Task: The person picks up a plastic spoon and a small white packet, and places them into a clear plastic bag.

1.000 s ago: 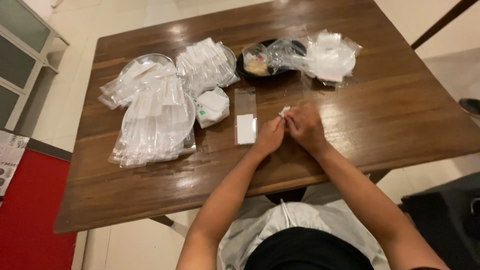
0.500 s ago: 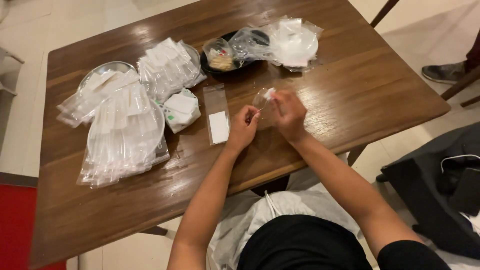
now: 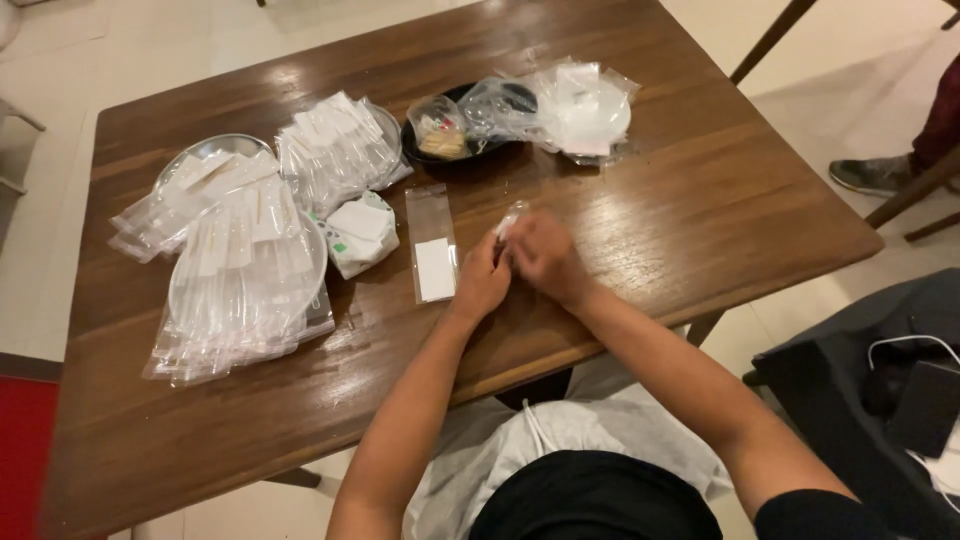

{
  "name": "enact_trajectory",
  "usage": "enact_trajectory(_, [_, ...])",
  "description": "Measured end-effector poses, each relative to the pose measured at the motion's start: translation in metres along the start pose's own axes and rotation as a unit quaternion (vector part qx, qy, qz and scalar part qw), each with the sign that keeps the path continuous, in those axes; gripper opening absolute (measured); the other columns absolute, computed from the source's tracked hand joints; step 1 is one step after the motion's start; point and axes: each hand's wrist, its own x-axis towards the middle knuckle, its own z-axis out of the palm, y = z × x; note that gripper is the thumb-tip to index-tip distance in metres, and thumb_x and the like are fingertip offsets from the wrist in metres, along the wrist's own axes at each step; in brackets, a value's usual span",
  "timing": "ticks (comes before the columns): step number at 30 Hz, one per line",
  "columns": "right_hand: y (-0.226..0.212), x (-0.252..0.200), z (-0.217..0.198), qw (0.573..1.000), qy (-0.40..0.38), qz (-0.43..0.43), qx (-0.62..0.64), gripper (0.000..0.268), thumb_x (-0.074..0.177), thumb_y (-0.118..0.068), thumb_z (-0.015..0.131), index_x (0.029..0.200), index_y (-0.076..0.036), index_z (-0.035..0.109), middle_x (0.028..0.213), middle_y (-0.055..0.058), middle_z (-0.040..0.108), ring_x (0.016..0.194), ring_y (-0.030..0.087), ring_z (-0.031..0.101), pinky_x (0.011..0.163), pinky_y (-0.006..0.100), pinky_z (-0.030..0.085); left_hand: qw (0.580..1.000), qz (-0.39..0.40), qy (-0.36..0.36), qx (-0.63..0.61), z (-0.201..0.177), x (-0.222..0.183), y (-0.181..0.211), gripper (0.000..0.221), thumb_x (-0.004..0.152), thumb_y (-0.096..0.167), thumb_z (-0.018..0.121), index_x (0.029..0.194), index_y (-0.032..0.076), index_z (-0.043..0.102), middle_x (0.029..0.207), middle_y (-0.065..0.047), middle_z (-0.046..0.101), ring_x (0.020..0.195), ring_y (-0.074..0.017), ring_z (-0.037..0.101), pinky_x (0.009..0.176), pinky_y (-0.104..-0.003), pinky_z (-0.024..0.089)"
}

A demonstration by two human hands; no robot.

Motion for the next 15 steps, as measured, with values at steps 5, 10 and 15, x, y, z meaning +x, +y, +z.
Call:
enact_trajectory(5, [0.007, 0.017, -0.016, 0.999, 0.009, 0.042, 0.011, 0.005, 0.097, -0.009, 0.071, 0.100, -0.005, 0.072, 0.087, 0.012, 0.063, 0.077, 0.032, 0.064, 0.073, 0.041, 0.054, 1.000, 0.002, -0.001, 0.021, 0.005, 0.002, -0.014, 0.020, 0.102, 0.020, 0.056, 0.116, 0.007, 0.063, 0.106, -0.023, 0.071, 0.107, -0.0443, 0.068, 0.090, -0.056, 0.054])
enact_trajectory(10, [0.012, -0.008, -0.001, 0.998, -0.048, 0.022, 0.028, 0.008, 0.094, -0.017, 0.074, 0.101, -0.013, 0.075, 0.091, 0.007, 0.067, 0.081, 0.028, 0.066, 0.074, 0.040, 0.055, 0.999, -0.029, -0.008, 0.022, 0.005, 0.001, -0.014, 0.021, 0.100, 0.018, 0.055, 0.117, 0.008, 0.062, 0.109, -0.022, 0.072, 0.111, -0.0434, 0.067, 0.091, -0.056, 0.053])
enact_trajectory(15, [0.005, -0.013, 0.011, 1.000, -0.026, 0.004, 0.000, 0.008, 0.094, -0.017, 0.075, 0.100, -0.012, 0.076, 0.089, 0.010, 0.065, 0.076, 0.031, 0.064, 0.071, 0.042, 0.055, 0.999, -0.037, -0.028, 0.003, -0.005, -0.004, 0.012, 0.025, 0.099, 0.014, 0.054, 0.122, 0.005, 0.060, 0.116, -0.026, 0.070, 0.115, -0.0457, 0.064, 0.094, -0.060, 0.051])
